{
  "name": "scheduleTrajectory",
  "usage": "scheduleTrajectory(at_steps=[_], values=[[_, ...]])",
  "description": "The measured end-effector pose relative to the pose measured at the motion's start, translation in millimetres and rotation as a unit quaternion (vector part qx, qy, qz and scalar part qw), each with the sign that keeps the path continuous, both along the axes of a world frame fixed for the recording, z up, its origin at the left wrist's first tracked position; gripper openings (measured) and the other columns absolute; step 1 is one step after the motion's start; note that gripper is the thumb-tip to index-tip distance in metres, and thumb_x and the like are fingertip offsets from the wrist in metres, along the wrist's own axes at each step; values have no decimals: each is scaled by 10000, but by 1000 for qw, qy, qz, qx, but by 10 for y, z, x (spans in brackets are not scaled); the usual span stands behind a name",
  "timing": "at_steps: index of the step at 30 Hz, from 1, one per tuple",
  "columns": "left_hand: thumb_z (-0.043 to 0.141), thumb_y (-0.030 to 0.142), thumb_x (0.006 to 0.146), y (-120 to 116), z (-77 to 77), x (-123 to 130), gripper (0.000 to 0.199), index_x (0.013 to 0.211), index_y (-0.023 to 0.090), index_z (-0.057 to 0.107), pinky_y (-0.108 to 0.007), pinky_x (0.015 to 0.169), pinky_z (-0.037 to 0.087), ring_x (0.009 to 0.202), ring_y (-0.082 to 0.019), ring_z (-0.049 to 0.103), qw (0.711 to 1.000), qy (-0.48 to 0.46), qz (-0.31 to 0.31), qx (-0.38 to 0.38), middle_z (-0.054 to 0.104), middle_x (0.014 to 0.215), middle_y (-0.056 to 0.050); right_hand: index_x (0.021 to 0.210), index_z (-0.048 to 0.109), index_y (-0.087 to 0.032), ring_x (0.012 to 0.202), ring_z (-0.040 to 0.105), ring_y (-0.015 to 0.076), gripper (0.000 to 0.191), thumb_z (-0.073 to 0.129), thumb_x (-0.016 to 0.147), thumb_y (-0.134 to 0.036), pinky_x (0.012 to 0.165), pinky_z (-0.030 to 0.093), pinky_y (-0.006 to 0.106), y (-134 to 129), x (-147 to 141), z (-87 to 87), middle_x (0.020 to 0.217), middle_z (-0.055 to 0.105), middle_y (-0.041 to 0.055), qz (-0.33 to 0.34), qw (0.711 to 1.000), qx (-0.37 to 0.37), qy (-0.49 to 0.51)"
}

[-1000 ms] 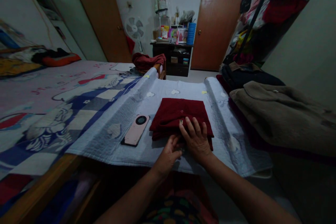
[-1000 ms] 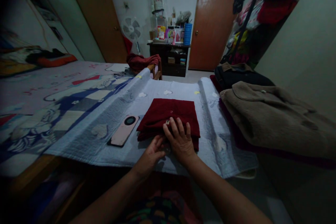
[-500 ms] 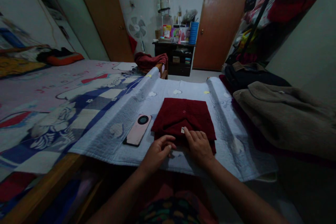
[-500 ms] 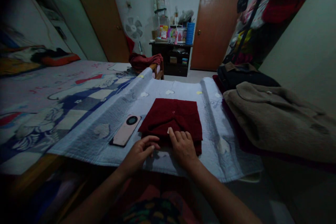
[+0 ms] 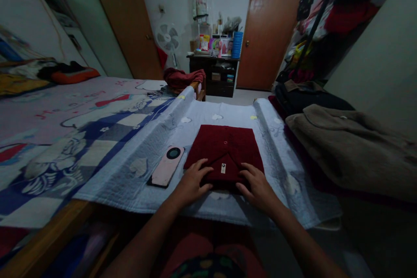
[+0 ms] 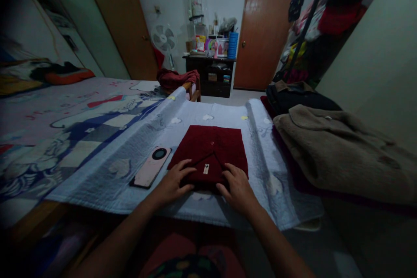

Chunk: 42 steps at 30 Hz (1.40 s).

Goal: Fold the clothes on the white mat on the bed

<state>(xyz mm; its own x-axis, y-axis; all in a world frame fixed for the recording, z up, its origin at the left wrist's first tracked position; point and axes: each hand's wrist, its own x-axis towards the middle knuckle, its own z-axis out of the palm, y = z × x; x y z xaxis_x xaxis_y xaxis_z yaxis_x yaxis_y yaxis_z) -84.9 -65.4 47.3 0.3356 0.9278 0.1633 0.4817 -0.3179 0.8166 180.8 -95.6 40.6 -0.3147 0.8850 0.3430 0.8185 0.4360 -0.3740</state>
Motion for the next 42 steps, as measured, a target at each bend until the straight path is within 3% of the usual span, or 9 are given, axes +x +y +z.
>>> scheduleTrajectory(at_steps=[4, 9, 12, 16, 26, 31, 35, 38, 42], values=[[705, 191, 691, 8, 24, -15, 216, 883, 283, 740, -474, 1108, 317, 1223, -307, 497, 1000, -28, 6, 10, 612, 1282, -57, 1046, 602, -189, 1206, 526, 248, 261, 538, 797, -140, 1015, 443, 450, 43, 45, 5, 1326, 539, 123, 23, 999, -27, 31], [651, 332, 803, 24, 102, -64, 208, 993, 273, 712, -416, 1069, 375, 1195, -269, 537, 1000, -16, 2, 20, 620, 1266, -65, 1379, 401, -173, 1264, 477, 242, 635, 470, 753, -93, 1069, 395, 473, 83, 101, -18, 1358, 514, 130, 1, 999, 16, 50], [547, 390, 876, 108, 7, -142, 294, 1098, 232, 658, -430, 1099, 342, 1233, -259, 509, 993, 38, 99, 51, 588, 1291, -90, 1455, 306, -151, 1265, 475, 277, 754, 476, 723, -99, 1058, 381, 528, 67, 148, -161, 1388, 495, 156, -28, 998, 41, 24], [542, 374, 859, 287, -154, -221, 444, 1250, 164, 546, -456, 1103, 339, 1258, -276, 489, 977, 95, 188, 42, 556, 1310, -137, 1394, 414, -146, 1246, 499, 276, 680, 465, 717, -99, 1043, 397, 518, 50, 178, -267, 1338, 552, 153, -53, 998, 37, 14], [464, 97, 752, 446, -155, -279, 491, 1220, 215, 554, -374, 942, 465, 982, -219, 643, 985, 19, 162, -54, 689, 1042, -58, 1250, 559, -165, 1161, 575, 241, 602, 458, 667, -58, 1116, 273, 528, -2, 124, 3, 1237, 645, 111, -41, 999, -18, -4], [477, 136, 821, 402, -92, -247, 413, 1220, 165, 584, -467, 1012, 388, 1175, -315, 538, 953, 226, 191, 61, 592, 1263, -167, 1301, 551, -173, 1201, 552, 276, 559, 573, 746, -232, 1059, 379, 491, 2, 236, 249, 1307, 605, 117, 18, 988, -154, 26], [466, 195, 878, 529, 123, -28, 385, 1243, 184, 589, -498, 1083, 301, 1286, -331, 449, 947, 234, 154, 155, 519, 1385, -159, 1251, 601, -190, 1136, 603, 251, 433, 443, 920, -420, 984, 462, 426, 262, 293, 489, 1242, 649, 102, -20, 978, -163, 127], [447, 239, 912, 742, 203, 226, 377, 1259, 190, 587, -480, 1139, 237, 1362, -303, 388, 963, 176, 86, 187, 501, 1427, -136, 1217, 621, -181, 1142, 600, 239, 419, 379, 949, -392, 1018, 440, 423, 609, 229, 432, 1215, 657, 105, -69, 983, -86, 149], [497, 346, 910, 996, 69, 523, 426, 1314, 225, 557, -529, 1148, 211, 1412, -319, 316, 969, 185, 43, 155, 458, 1477, -106, 1358, 506, -122, 1363, 401, 248, 481, 407, 911, -270, 1122, 321, 458, 968, 45, 70, 1443, 480, 142, -87, 993, -14, 80]])
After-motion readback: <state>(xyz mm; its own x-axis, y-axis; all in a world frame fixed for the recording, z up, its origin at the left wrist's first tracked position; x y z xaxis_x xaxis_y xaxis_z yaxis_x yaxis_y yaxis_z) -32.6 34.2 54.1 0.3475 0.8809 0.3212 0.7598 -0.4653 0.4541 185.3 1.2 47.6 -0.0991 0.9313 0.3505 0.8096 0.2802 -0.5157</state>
